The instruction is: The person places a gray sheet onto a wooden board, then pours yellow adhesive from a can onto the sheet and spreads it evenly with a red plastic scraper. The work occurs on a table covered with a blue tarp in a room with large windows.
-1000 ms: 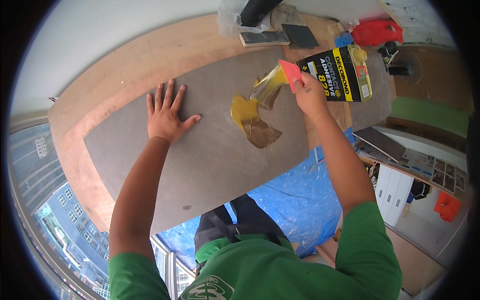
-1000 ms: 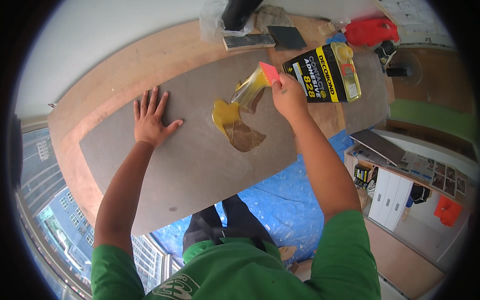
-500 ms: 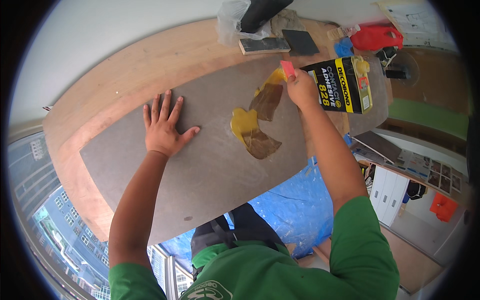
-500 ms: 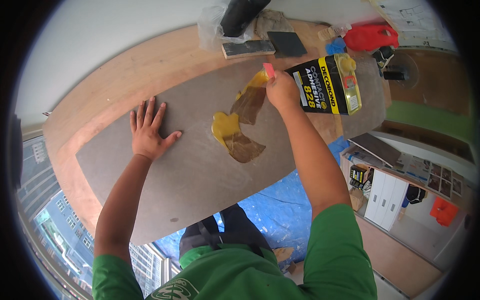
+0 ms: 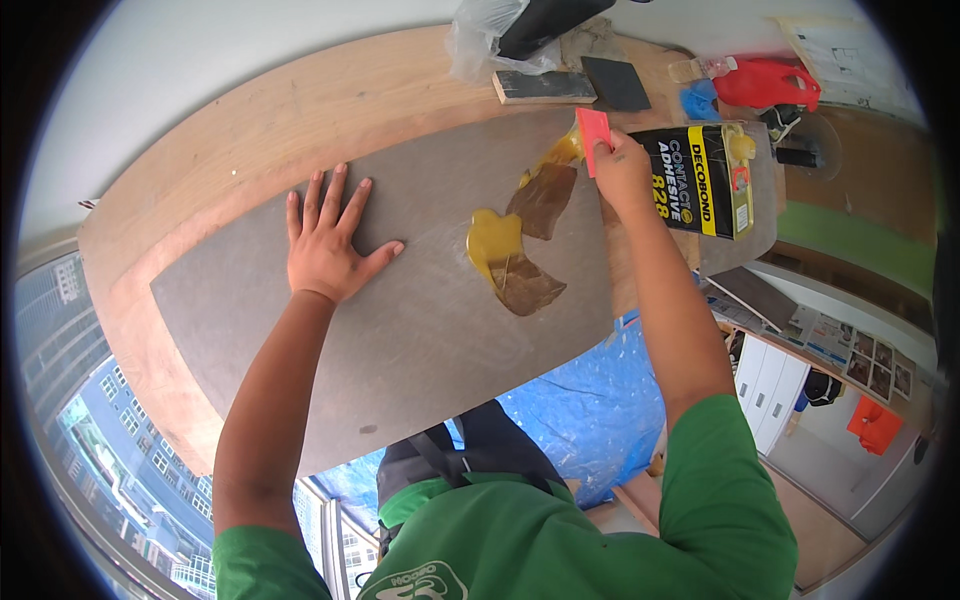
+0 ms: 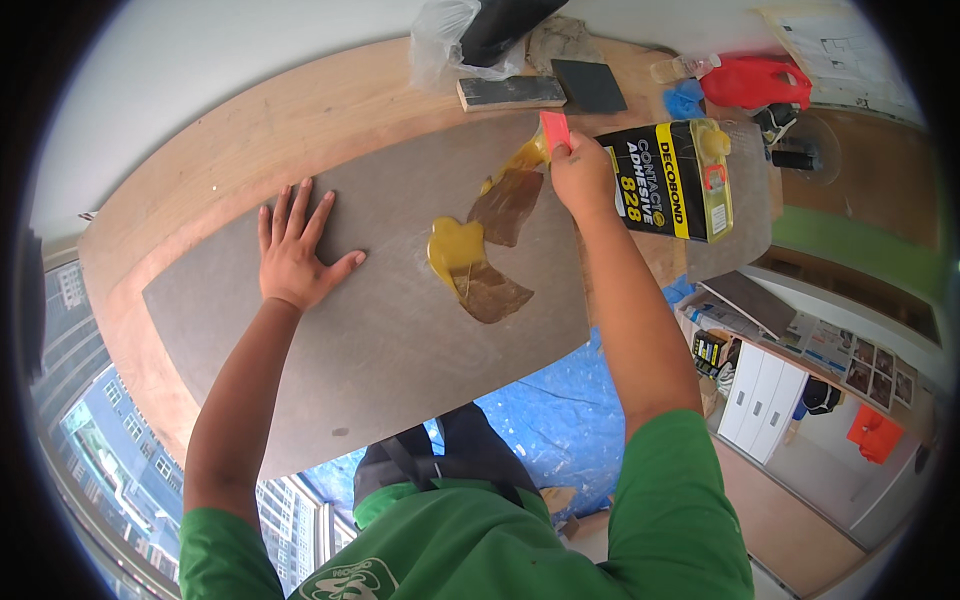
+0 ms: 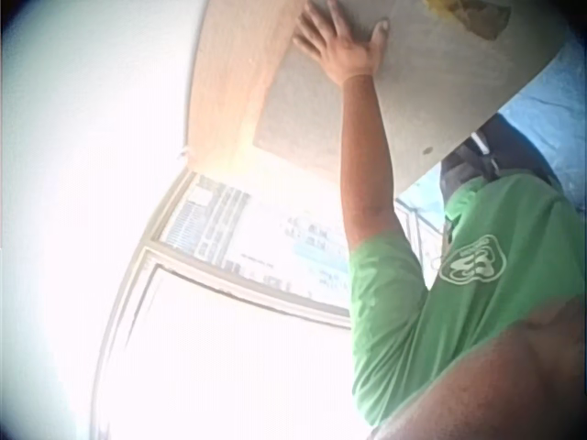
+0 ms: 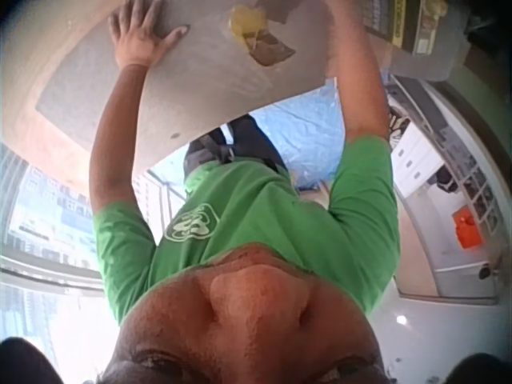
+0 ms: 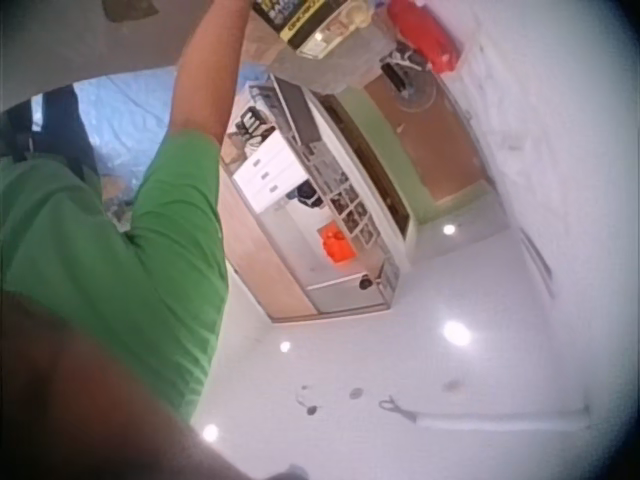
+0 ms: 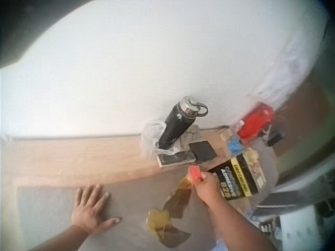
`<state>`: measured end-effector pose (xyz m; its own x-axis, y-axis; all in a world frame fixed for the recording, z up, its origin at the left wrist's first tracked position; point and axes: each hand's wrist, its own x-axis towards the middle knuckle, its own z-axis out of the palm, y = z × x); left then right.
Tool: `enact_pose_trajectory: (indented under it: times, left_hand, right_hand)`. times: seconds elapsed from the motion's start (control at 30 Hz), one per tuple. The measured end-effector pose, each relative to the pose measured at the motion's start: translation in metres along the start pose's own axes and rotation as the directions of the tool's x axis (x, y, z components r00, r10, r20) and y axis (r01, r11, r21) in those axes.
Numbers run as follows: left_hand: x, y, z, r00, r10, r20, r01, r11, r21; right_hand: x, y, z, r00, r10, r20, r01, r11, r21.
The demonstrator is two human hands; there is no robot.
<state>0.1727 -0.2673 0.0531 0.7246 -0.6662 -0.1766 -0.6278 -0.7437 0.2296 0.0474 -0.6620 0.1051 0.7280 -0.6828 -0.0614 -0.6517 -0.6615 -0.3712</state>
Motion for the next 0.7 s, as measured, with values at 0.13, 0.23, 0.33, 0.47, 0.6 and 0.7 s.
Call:
enact_pose_trajectory:
  times: [0.13,0.23,0.33,0.47,0.6,0.7]
  left_hand:
    - [0.001,-0.001,0.0,1.0,0.01,-0.011,-0.01,1.0,-0.004]
    - [0.002,-0.001,0.0,1.0,0.017,-0.019,-0.017,1.0,-0.007]
    - [0.002,0.0,0.002,1.0,0.02,-0.015,-0.02,1.0,0.002]
    - [0.003,-0.001,0.002,1.0,0.019,-0.001,-0.019,1.0,0.008]
    - [0.004,-0.001,0.004,0.999,0.031,-0.016,-0.031,0.999,0.019]
    - [0.004,-0.001,0.005,0.999,0.032,-0.02,-0.031,0.999,0.014]
  right_hand:
    - [-0.038,-0.004,0.027,0.942,-0.324,-0.083,0.296,0.923,-0.245]
    - [-0.08,-0.008,0.029,0.938,-0.346,0.0,0.342,0.927,-0.154]
    - [-0.083,-0.002,0.011,0.963,-0.269,0.031,0.271,0.957,-0.102]
    - [-0.06,0.005,0.002,0.993,-0.093,-0.077,0.084,0.99,-0.117]
    - [-0.043,-0.004,0.013,0.998,0.045,-0.035,-0.049,0.99,-0.132]
    - [-0.052,-0.028,0.031,0.998,-0.049,0.048,0.055,0.989,-0.137]
